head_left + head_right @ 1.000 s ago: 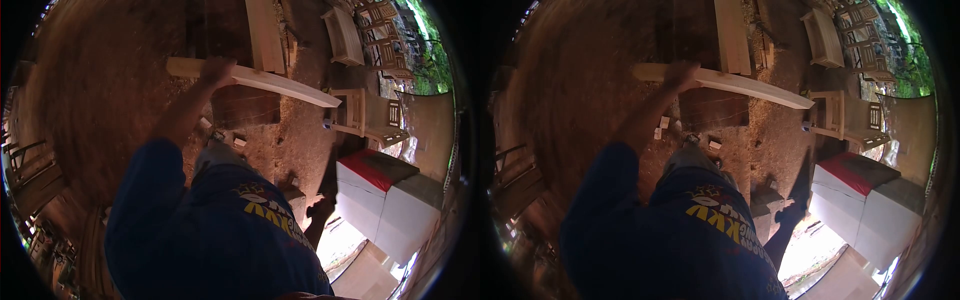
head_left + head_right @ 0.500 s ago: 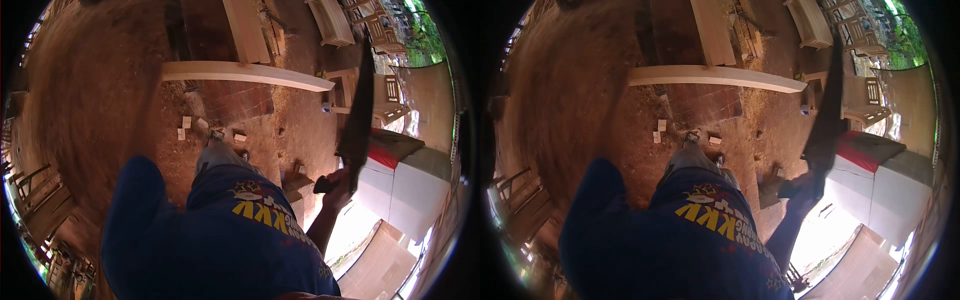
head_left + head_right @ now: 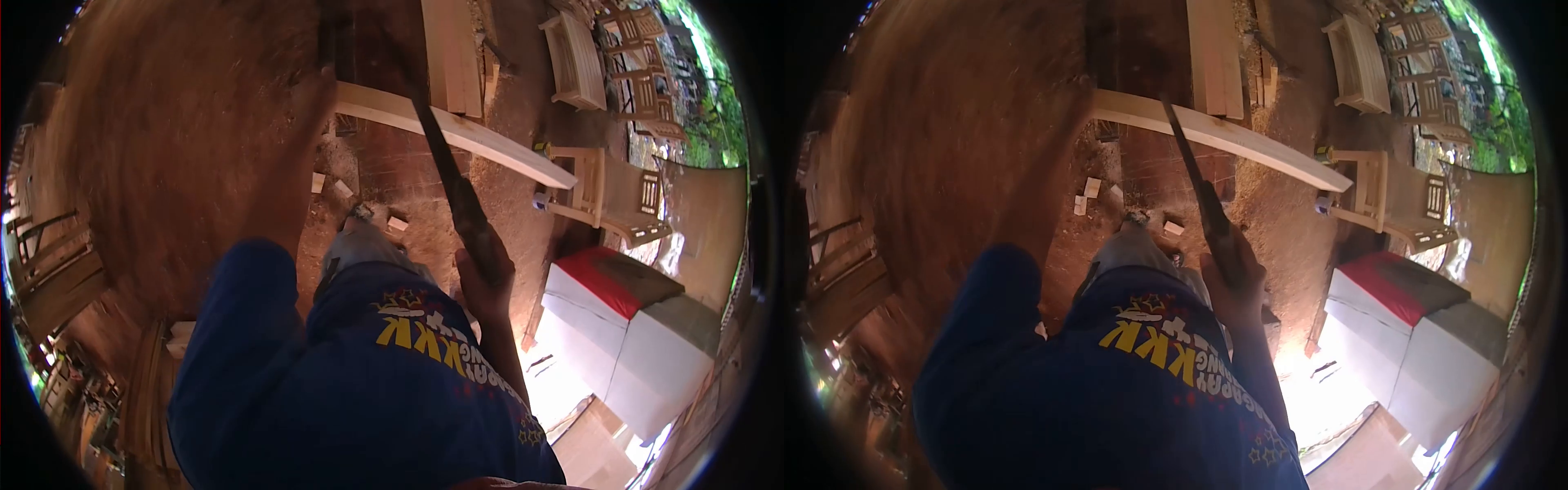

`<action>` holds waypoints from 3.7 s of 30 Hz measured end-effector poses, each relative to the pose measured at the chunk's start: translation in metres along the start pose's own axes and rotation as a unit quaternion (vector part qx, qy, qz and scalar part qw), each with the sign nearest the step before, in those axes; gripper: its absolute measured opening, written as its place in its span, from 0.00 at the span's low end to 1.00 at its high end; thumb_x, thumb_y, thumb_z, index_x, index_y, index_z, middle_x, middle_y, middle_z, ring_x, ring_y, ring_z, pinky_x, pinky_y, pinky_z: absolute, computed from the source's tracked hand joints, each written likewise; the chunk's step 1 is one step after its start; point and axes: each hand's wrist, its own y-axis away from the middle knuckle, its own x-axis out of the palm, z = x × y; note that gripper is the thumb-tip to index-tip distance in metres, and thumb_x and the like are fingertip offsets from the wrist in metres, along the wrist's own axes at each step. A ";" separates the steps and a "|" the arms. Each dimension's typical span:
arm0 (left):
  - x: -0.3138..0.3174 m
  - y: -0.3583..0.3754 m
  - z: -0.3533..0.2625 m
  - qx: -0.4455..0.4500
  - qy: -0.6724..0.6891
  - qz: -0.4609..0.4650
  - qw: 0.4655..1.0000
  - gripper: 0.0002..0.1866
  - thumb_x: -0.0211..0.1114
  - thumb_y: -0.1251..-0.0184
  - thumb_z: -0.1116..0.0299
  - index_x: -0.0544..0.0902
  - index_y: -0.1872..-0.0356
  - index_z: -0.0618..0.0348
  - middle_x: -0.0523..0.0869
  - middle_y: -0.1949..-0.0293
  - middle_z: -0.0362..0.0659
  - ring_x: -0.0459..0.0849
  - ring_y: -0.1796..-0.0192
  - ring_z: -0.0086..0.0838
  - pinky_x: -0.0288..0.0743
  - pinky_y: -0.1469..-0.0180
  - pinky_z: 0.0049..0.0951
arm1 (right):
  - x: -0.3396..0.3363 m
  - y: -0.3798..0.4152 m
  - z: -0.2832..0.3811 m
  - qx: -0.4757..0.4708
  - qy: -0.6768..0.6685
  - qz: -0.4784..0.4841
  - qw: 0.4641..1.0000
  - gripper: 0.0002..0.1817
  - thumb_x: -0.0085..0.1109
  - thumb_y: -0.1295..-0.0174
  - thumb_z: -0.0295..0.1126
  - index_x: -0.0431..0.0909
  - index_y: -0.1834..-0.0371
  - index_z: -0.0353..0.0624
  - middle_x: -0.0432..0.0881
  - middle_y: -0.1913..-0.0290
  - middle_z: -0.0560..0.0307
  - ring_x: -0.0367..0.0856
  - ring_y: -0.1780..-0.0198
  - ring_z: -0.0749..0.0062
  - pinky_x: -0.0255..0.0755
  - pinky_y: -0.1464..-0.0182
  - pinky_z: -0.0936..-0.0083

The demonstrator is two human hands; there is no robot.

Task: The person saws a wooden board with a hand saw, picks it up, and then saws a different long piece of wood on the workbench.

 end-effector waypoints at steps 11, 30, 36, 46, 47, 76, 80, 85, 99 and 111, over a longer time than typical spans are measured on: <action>0.003 0.011 0.010 -0.024 0.311 -0.078 0.947 0.27 0.48 0.15 0.50 0.87 0.46 0.64 0.90 0.53 0.57 0.89 0.47 0.46 0.78 0.43 0.46 | 0.028 -0.020 -0.008 -0.023 0.015 0.065 0.998 0.31 0.68 0.31 0.32 0.72 0.26 0.38 0.91 0.56 0.50 0.91 0.58 0.70 0.83 0.55 0.73; 0.012 0.013 0.033 0.092 0.278 -0.077 0.953 0.19 0.64 0.25 0.55 0.88 0.45 0.57 0.91 0.54 0.52 0.90 0.53 0.38 0.81 0.49 0.39 | 0.043 -0.037 -0.051 -0.040 0.000 0.121 0.992 0.31 0.63 0.26 0.38 0.66 0.23 0.41 0.90 0.57 0.45 0.93 0.56 0.59 0.83 0.53 0.66; 0.001 0.010 0.019 0.050 0.193 -0.092 0.976 0.20 0.65 0.24 0.54 0.89 0.42 0.54 0.92 0.51 0.49 0.90 0.51 0.34 0.81 0.47 0.38 | 0.036 -0.045 -0.071 -0.060 -0.014 0.121 0.991 0.31 0.64 0.26 0.37 0.68 0.23 0.44 0.89 0.58 0.47 0.90 0.56 0.68 0.80 0.53 0.72; -0.025 0.032 -0.006 -0.017 0.182 -0.040 0.982 0.19 0.63 0.20 0.57 0.88 0.39 0.56 0.93 0.51 0.47 0.90 0.47 0.30 0.80 0.43 0.34 | 0.033 -0.048 -0.074 -0.010 -0.072 0.142 0.987 0.31 0.65 0.28 0.38 0.69 0.24 0.43 0.89 0.57 0.47 0.90 0.55 0.67 0.80 0.51 0.70; -0.016 0.023 0.005 0.004 0.216 -0.049 0.975 0.18 0.64 0.20 0.58 0.88 0.40 0.57 0.93 0.51 0.47 0.90 0.47 0.31 0.80 0.43 0.34 | 0.036 -0.048 -0.080 -0.013 -0.068 0.137 0.988 0.31 0.66 0.28 0.37 0.70 0.24 0.43 0.89 0.58 0.47 0.90 0.55 0.66 0.81 0.51 0.70; 0.012 -0.009 0.042 -0.078 0.224 -0.097 0.967 0.13 0.71 0.26 0.60 0.93 0.46 0.50 0.94 0.53 0.46 0.92 0.51 0.33 0.81 0.45 0.38 | 0.026 -0.002 -0.049 -0.084 0.004 0.159 0.984 0.37 0.69 0.33 0.35 0.66 0.22 0.39 0.90 0.58 0.39 0.93 0.60 0.46 0.85 0.59 0.59; 0.006 -0.007 0.034 -0.096 0.236 -0.086 0.963 0.13 0.71 0.26 0.62 0.93 0.45 0.50 0.94 0.53 0.46 0.91 0.49 0.33 0.81 0.44 0.37 | 0.005 0.013 -0.039 -0.037 0.024 0.173 0.984 0.36 0.68 0.32 0.35 0.67 0.23 0.41 0.90 0.60 0.39 0.93 0.60 0.46 0.85 0.60 0.59; 0.002 -0.004 0.029 -0.094 0.245 -0.087 0.961 0.13 0.70 0.25 0.63 0.93 0.46 0.52 0.94 0.52 0.47 0.91 0.49 0.33 0.81 0.45 0.37 | 0.033 -0.022 -0.026 -0.039 0.015 0.176 0.984 0.35 0.67 0.31 0.41 0.67 0.23 0.43 0.89 0.62 0.39 0.92 0.63 0.46 0.85 0.59 0.58; -0.004 -0.001 0.024 -0.090 0.227 -0.074 0.967 0.12 0.68 0.24 0.63 0.92 0.47 0.56 0.93 0.52 0.46 0.90 0.50 0.31 0.80 0.46 0.37 | -0.008 0.012 -0.031 -0.012 0.031 0.193 0.981 0.37 0.69 0.33 0.41 0.66 0.23 0.45 0.89 0.64 0.40 0.91 0.64 0.44 0.84 0.59 0.55; 0.000 -0.001 0.027 -0.058 0.271 -0.075 0.958 0.11 0.69 0.24 0.64 0.92 0.50 0.58 0.92 0.57 0.46 0.89 0.56 0.29 0.80 0.49 0.36 | 0.046 -0.040 -0.029 -0.044 0.023 0.177 0.983 0.36 0.68 0.32 0.41 0.65 0.24 0.43 0.89 0.62 0.37 0.92 0.61 0.42 0.84 0.57 0.55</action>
